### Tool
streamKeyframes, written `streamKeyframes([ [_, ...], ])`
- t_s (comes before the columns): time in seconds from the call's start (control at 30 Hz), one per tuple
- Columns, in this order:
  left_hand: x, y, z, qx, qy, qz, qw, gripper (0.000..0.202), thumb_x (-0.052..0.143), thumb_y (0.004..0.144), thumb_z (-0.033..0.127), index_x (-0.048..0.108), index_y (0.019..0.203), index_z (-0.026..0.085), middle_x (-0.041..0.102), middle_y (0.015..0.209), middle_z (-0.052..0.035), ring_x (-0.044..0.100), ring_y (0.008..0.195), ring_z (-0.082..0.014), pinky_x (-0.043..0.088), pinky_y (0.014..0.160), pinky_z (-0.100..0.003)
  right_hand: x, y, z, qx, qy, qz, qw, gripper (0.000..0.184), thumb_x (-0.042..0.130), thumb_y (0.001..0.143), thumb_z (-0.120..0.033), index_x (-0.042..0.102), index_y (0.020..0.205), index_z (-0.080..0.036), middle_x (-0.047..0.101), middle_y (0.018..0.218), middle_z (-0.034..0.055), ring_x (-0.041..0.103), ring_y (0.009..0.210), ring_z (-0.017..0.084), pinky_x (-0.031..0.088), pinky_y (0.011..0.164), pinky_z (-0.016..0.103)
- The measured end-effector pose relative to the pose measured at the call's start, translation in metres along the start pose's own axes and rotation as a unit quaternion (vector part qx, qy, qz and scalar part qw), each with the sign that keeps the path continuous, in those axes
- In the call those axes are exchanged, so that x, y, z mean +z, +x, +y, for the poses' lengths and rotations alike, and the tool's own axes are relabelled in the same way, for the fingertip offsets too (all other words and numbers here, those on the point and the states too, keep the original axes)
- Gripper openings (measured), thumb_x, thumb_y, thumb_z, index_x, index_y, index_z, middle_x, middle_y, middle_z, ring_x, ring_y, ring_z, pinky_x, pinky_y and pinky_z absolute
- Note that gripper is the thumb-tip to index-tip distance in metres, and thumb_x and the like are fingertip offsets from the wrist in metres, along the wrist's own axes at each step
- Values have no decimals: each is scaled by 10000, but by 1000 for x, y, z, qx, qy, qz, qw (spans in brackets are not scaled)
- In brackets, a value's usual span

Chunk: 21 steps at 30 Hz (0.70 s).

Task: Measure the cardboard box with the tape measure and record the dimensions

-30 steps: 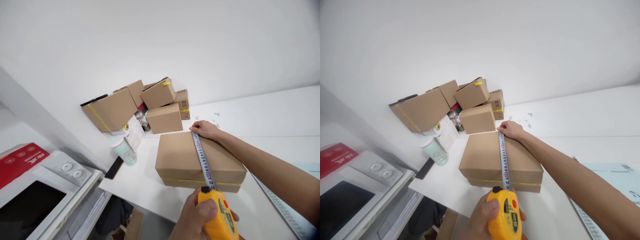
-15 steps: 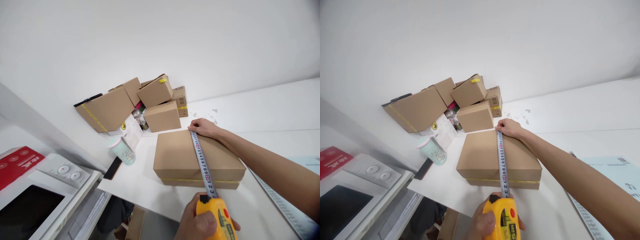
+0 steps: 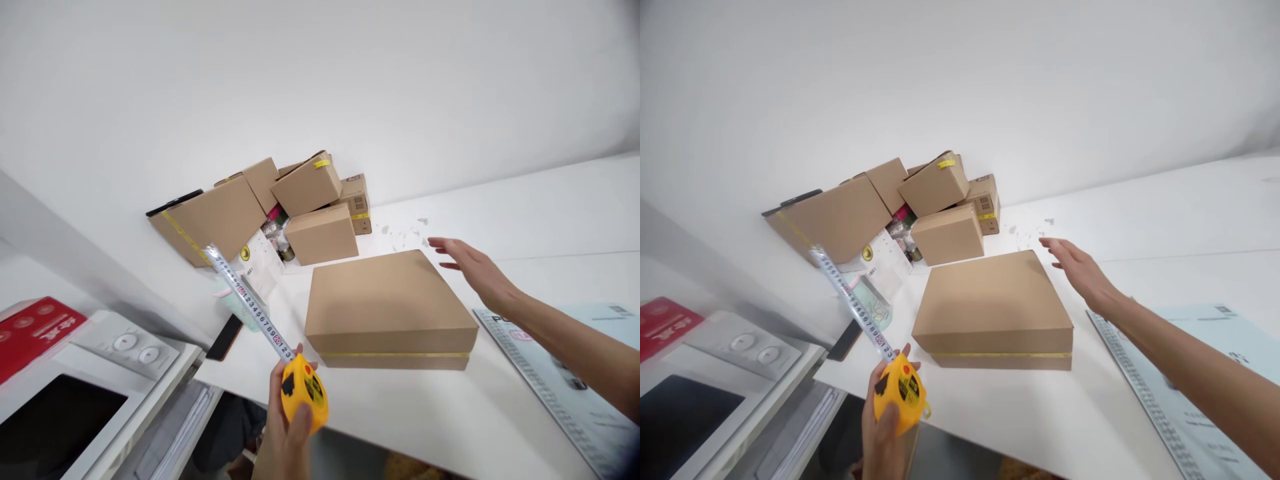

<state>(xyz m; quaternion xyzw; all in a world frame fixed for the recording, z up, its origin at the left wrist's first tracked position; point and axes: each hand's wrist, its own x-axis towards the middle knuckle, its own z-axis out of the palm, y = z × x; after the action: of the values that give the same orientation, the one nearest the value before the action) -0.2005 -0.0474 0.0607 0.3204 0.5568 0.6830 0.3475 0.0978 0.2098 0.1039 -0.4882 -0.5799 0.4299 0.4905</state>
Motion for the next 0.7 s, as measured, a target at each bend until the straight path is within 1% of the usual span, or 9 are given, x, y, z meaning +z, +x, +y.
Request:
streamKeyframes([
  [0.07,7,5,-7,-1,-6,22,1000,794,825,641,710,562,1286,329,669,1307,-114,604,1229,-378,561,866,-403,-4,-24,11,4,-1,-25,1000,532,423,966,-658,597,1388,-385,491,1585,10,495,1404,326,445,1130,486],
  [0.13,16,9,-9,-23,-15,-9,1000,798,799,625,752,606,1240,282,697,1225,-141,629,1187,-401,575,825,-419,-2,-46,16,-1,11,-49,999,591,344,969,-700,539,1454,-425,393,1650,-33,435,1455,333,401,1167,503],
  [0.2,23,14,-3,-31,-16,-47,998,795,792,608,765,642,1205,262,712,1169,-152,645,1151,-419,584,780,-430,3,-65,11,-4,22,-51,998,602,283,963,-722,590,1402,-450,352,1666,-87,366,1501,328,363,1199,486],
  [0.3,25,21,19,-31,-8,-73,997,817,796,573,774,665,1191,257,709,1183,-157,656,1121,-441,586,751,-445,8,-80,-16,-11,3,-12,1000,563,335,935,-738,694,1262,-452,418,1625,-102,358,1503,346,395,1181,481],
  [0.37,26,27,37,-27,-10,-76,997,836,810,551,765,665,1196,253,703,1207,-154,648,1138,-456,581,778,-457,6,-80,-42,-7,-16,11,1000,504,469,889,-741,716,1212,-444,548,1531,-45,496,1399,376,502,1074,497],
  [0.43,30,32,53,-12,-28,-63,998,806,826,568,731,661,1195,251,717,1171,-139,636,1169,-450,570,823,-454,0,-73,-64,21,-15,10,1000,496,636,800,-723,721,1188,-425,684,1352,26,670,1151,383,607,849,484],
  [0.47,33,34,59,-4,-38,-54,998,772,833,590,704,661,1189,248,730,1132,-129,635,1175,-439,565,839,-447,-3,-68,-71,34,-10,5,999,513,697,759,-707,726,1171,-404,726,1258,49,712,1025,367,618,742,457],
  [0.57,47,37,66,-1,-52,-47,998,677,844,641,625,668,1160,227,752,1021,-113,659,1130,-403,558,840,-425,-11,-49,-77,49,-20,-3,999,497,752,714,-697,763,1032,-314,771,1006,73,718,788,299,564,561,370],
  [0.7,62,34,60,-1,-62,-72,995,655,832,655,578,671,1146,175,750,953,-118,696,1025,-378,559,802,-417,-16,-31,-62,67,-63,9,996,523,688,748,-752,789,843,-248,752,817,67,665,652,241,470,489,316],
])
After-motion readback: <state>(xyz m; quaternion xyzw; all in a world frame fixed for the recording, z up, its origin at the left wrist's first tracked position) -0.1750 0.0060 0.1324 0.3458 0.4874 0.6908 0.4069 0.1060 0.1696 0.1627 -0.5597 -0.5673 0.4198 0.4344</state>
